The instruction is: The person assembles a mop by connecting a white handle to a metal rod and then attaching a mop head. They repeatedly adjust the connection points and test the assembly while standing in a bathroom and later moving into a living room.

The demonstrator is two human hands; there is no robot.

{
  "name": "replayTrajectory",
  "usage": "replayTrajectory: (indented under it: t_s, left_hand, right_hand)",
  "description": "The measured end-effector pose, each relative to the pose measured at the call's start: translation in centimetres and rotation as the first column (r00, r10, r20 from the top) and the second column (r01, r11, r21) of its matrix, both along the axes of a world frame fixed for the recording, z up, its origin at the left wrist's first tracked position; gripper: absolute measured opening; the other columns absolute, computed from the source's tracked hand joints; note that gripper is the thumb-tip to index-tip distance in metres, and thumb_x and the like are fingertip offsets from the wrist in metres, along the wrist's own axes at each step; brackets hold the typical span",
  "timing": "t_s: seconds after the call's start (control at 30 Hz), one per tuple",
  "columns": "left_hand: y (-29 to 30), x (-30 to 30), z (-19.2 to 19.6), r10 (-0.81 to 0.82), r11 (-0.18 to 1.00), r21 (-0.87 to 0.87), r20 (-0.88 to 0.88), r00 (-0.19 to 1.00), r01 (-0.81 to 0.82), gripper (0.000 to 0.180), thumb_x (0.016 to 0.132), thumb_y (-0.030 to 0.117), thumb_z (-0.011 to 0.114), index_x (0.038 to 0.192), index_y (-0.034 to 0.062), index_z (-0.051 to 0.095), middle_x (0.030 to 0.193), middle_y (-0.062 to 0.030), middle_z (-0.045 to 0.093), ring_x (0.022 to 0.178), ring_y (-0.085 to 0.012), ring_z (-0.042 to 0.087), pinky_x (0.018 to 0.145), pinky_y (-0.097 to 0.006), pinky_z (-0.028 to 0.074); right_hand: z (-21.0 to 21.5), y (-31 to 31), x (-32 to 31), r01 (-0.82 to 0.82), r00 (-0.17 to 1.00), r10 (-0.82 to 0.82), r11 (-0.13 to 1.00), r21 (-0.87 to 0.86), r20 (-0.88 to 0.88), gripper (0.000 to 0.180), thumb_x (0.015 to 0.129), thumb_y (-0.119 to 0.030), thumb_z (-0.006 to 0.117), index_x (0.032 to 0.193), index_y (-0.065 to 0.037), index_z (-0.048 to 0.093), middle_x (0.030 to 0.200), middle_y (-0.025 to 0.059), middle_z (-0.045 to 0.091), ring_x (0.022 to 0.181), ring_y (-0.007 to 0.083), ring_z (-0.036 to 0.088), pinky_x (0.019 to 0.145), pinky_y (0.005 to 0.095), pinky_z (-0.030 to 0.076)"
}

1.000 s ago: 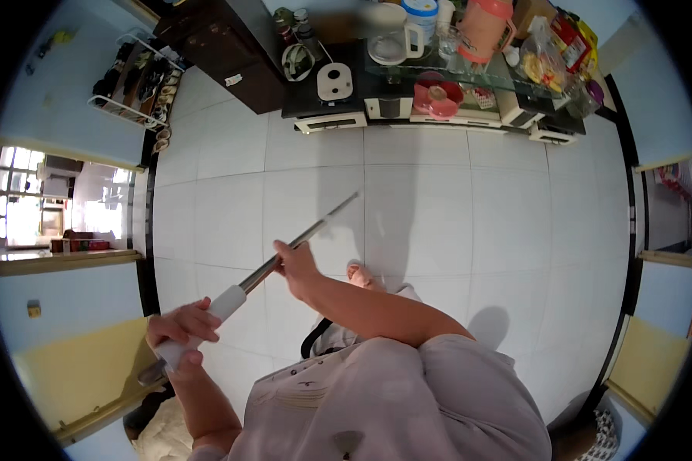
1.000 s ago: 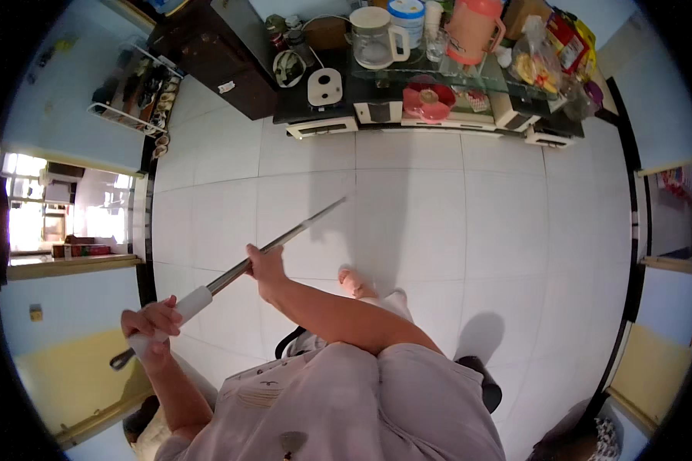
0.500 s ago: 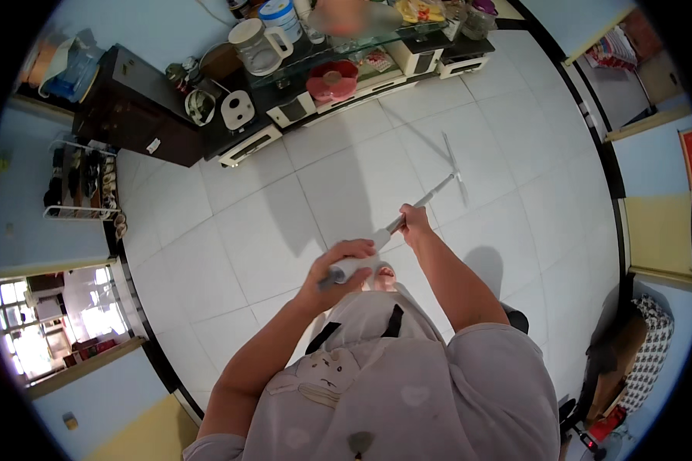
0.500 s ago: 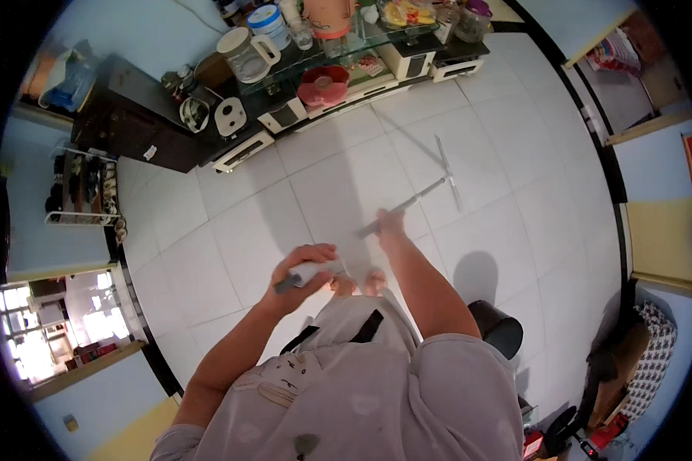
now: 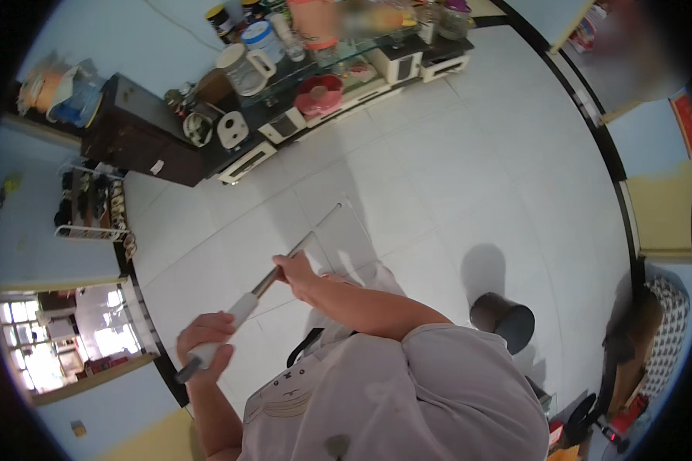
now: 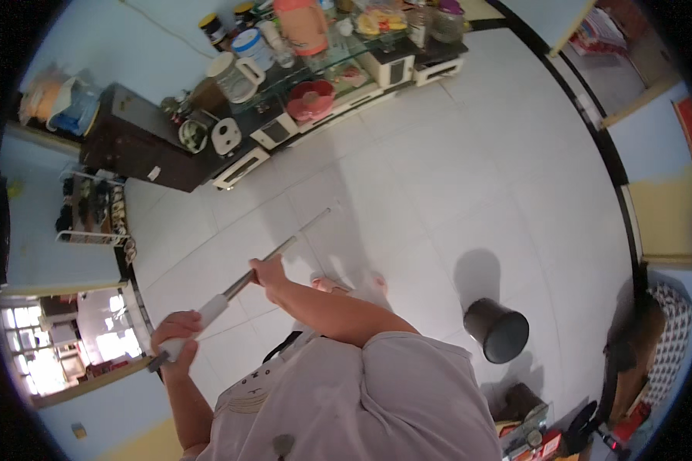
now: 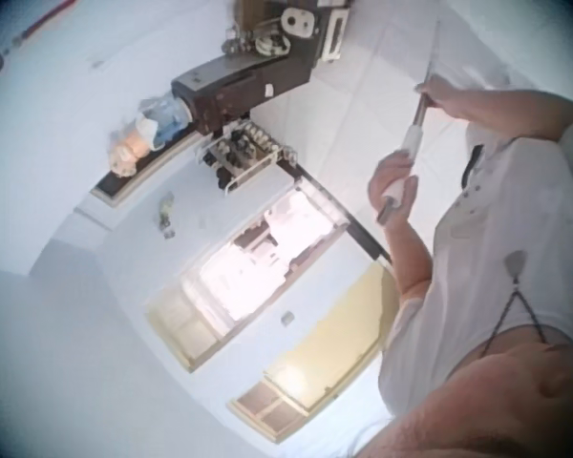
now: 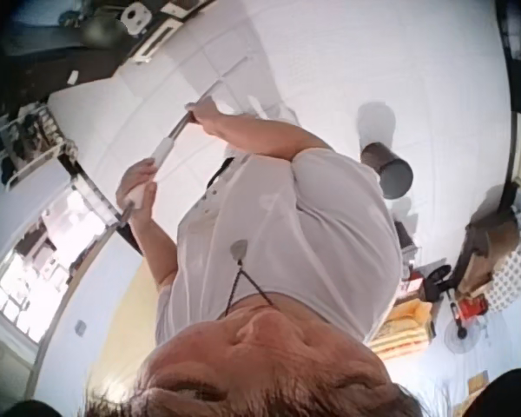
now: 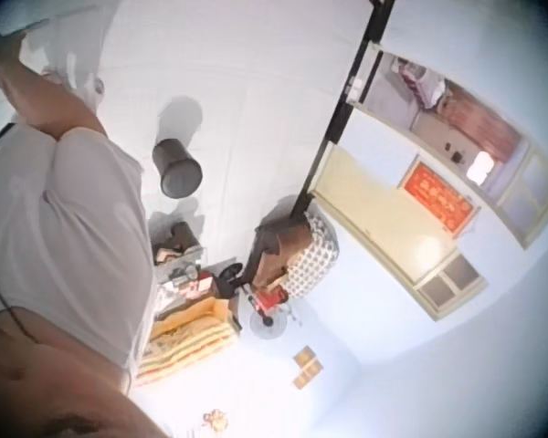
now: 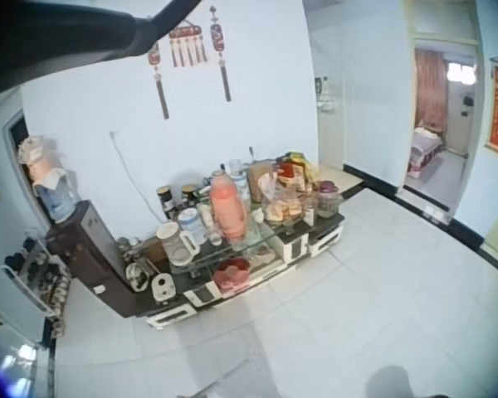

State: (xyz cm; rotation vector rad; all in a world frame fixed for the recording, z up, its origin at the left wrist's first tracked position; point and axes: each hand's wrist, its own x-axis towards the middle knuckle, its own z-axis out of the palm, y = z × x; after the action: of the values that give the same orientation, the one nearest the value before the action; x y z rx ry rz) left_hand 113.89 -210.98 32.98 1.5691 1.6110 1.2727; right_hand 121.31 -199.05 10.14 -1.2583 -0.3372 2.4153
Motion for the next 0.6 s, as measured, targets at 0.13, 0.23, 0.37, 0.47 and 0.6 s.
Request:
replayTrajectory:
  t_s: [0.13,0.23,0.37,0.47,0.6]
  left_hand:
    - [0.1,-1.0,-0.5,0.034,0.996,0.073,0.207,0.978,-0.051,0.025,0.075,0.020,0.071,0.075,0.0064,0.049,0.082,-0.0106,0.056,0.089,-0.0282,0.059,0.088,-0.045,0.045]
    - [0.4,-2.1,-3.5,-0.034,0.996,0.088,0.277,0.960,0.010,0.021,0.075,0.015,0.069,0.074,0.0067,0.049,0.084,-0.0108,0.057,0.085,-0.0255,0.059,0.089,-0.044,0.044]
    - [1.2,0.0,-5.2,-0.351,0.933,-0.037,0.119,0.929,0.358,0.016,0.068,0.000,0.068,0.074,0.0035,0.054,0.085,-0.0088,0.062,0.089,-0.0241,0.061,0.090,-0.040,0.045]
    - [-2.3,-2.2,-5.4,-0.381,0.923,-0.053,0.000,0.924,0.381,0.014,0.067,-0.004,0.065,0.072,0.0043,0.056,0.082,-0.0077,0.063,0.084,-0.0226,0.064,0.085,-0.039,0.049]
    - [-10.3,-10.3,-4.6,-0.289,0.957,-0.024,-0.049,0.956,0.288,0.011,0.066,-0.003,0.064,0.070,0.0035,0.056,0.077,-0.0094,0.064,0.078,-0.0244,0.065,0.080,-0.038,0.052]
  right_hand:
    - [1.8,-0.3,3.0,0.052,0.995,-0.046,0.997,0.065,-0.084,0.025,0.087,-0.017,0.052,0.105,-0.006,0.041,0.086,0.0078,0.052,0.072,0.0166,0.054,0.068,0.0318,0.050]
    - [-5.7,-0.8,5.3,-0.277,0.940,0.069,0.725,0.631,0.334,0.051,0.079,-0.007,0.050,0.126,-0.004,0.030,0.101,0.0165,0.049,0.093,0.0301,0.048,0.080,0.0412,0.043]
    - [-8.8,-1.9,7.5,-0.685,0.604,-0.244,0.327,0.651,0.759,0.088,0.067,-0.016,0.068,0.140,-0.012,0.020,0.130,0.0239,0.032,0.125,0.0439,0.024,0.102,0.0494,0.026]
    - [-9.3,-4.2,5.6,-0.776,0.513,-0.289,0.246,0.581,0.808,0.059,0.073,-0.018,0.067,0.126,-0.008,0.042,0.133,0.0249,0.034,0.125,0.0449,0.027,0.101,0.0471,0.030]
    - [-12.2,-11.4,-3.3,-0.729,0.631,-0.170,0.204,0.653,0.757,0.042,0.081,-0.021,0.061,0.117,-0.003,0.048,0.127,0.0246,0.042,0.121,0.0423,0.035,0.102,0.0446,0.030]
